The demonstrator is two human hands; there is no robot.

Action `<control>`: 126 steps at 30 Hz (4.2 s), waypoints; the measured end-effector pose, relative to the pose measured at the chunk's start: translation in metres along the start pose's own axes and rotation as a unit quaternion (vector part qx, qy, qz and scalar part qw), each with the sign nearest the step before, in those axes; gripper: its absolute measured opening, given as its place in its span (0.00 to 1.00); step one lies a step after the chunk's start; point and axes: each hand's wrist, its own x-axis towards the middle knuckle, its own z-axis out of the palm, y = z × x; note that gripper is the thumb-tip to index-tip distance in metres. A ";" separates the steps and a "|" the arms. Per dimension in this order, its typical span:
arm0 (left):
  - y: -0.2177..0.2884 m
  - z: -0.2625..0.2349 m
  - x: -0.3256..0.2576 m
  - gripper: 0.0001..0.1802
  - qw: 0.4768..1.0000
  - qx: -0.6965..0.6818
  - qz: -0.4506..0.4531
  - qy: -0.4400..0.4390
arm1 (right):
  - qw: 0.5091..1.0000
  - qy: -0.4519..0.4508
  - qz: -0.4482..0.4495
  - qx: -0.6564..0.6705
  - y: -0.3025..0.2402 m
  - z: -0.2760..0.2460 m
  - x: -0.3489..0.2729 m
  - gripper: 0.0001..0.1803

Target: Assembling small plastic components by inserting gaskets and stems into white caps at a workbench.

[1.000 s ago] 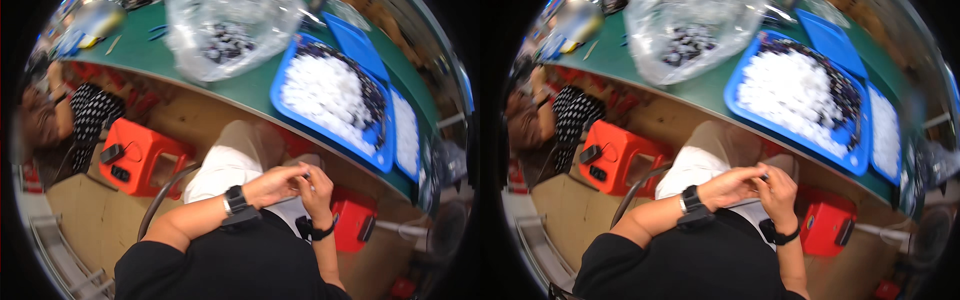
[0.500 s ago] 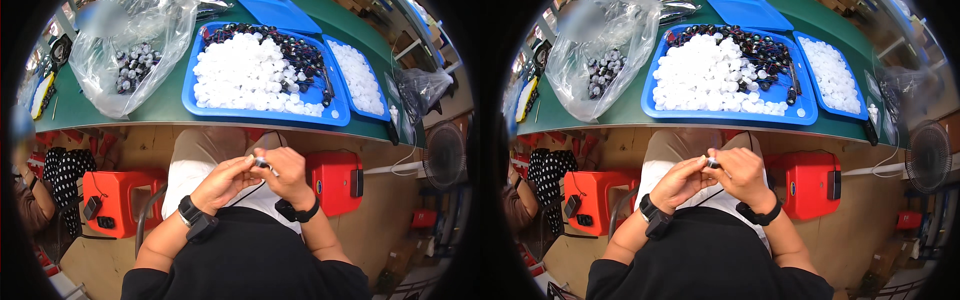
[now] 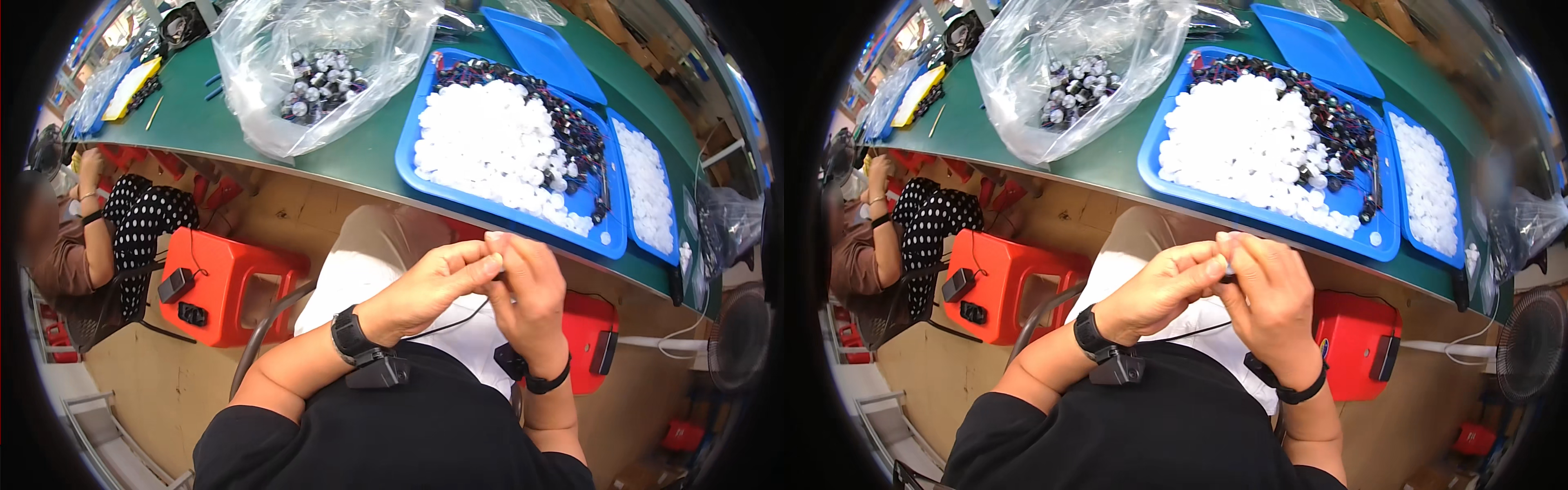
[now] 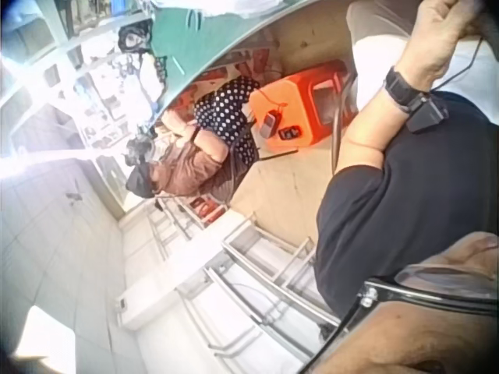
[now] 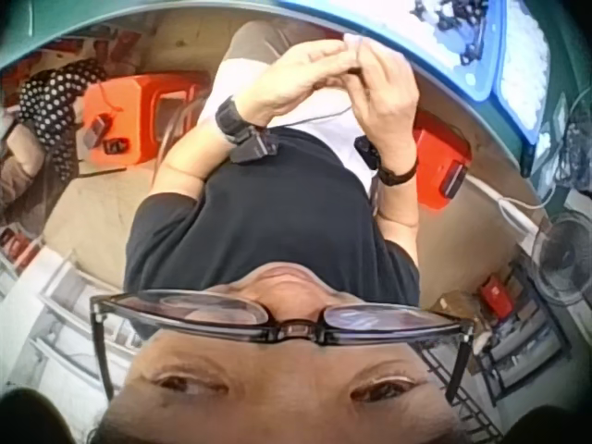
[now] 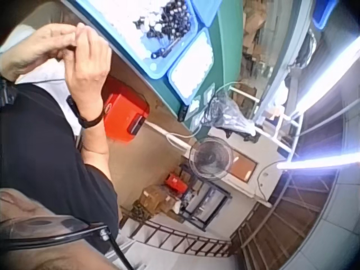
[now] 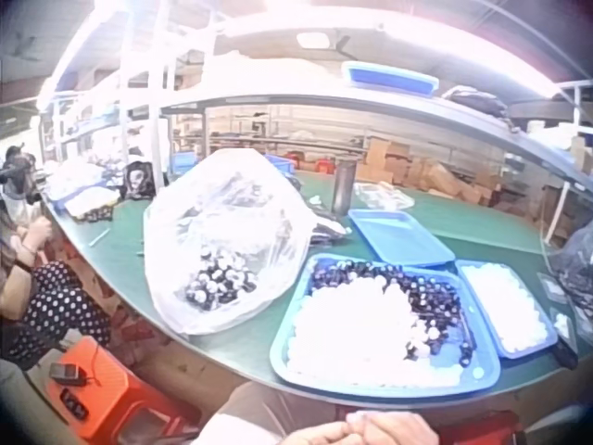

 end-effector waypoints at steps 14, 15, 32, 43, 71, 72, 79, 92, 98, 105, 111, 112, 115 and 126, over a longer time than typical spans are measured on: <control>0.172 -0.103 0.024 0.26 0.944 -0.196 0.264 0.019 | 0.969 0.075 0.233 0.024 0.066 -0.029 0.027 0.10; 0.158 -0.092 0.030 0.23 0.958 -0.077 0.270 0.053 | 0.968 0.065 0.240 0.002 0.074 -0.029 0.030 0.10; 0.041 -0.054 0.090 0.14 0.551 0.670 0.418 0.268 | 0.967 -0.091 0.234 -0.048 0.164 -0.019 0.013 0.11; 0.044 -0.055 0.089 0.12 0.564 0.675 0.394 0.266 | 0.951 -0.061 0.273 -0.131 0.168 -0.021 0.011 0.14; 0.052 -0.062 0.091 0.06 0.733 0.434 0.451 0.266 | 0.890 0.211 0.349 0.205 0.168 -0.025 0.007 0.13; 0.054 -0.060 0.090 0.06 0.743 0.421 0.447 0.268 | 0.872 0.241 0.342 0.254 0.171 -0.028 0.005 0.12; 0.061 -0.038 0.064 0.10 0.883 0.229 0.359 0.198 | 0.830 0.209 0.289 0.428 0.136 -0.057 0.007 0.08; -0.014 -0.006 -0.007 0.17 0.994 0.079 0.070 0.004 | 0.869 -0.023 0.278 0.408 -0.016 0.002 -0.014 0.20; -0.024 -0.017 -0.009 0.12 0.994 0.100 0.052 0.012 | 0.853 0.013 0.308 0.421 -0.026 0.009 -0.022 0.26; -0.036 -0.021 -0.009 0.12 0.969 0.199 0.129 0.067 | 0.817 -0.091 0.393 0.412 -0.013 0.007 -0.038 0.02; -0.030 -0.030 -0.006 0.12 0.983 0.100 0.072 0.140 | 0.846 -0.078 0.395 0.350 -0.010 0.010 -0.045 0.04; -0.028 -0.036 -0.006 0.13 0.985 0.055 0.059 0.153 | 0.853 -0.060 0.389 0.341 -0.009 0.015 -0.046 0.03; -0.022 -0.048 -0.014 0.14 0.982 -0.045 0.019 0.181 | 0.836 -0.028 0.405 0.370 -0.007 0.029 -0.048 0.02; -0.048 -0.058 -0.007 0.16 0.975 -0.184 -0.089 0.090 | 0.948 0.043 0.270 0.164 -0.010 0.042 -0.055 0.02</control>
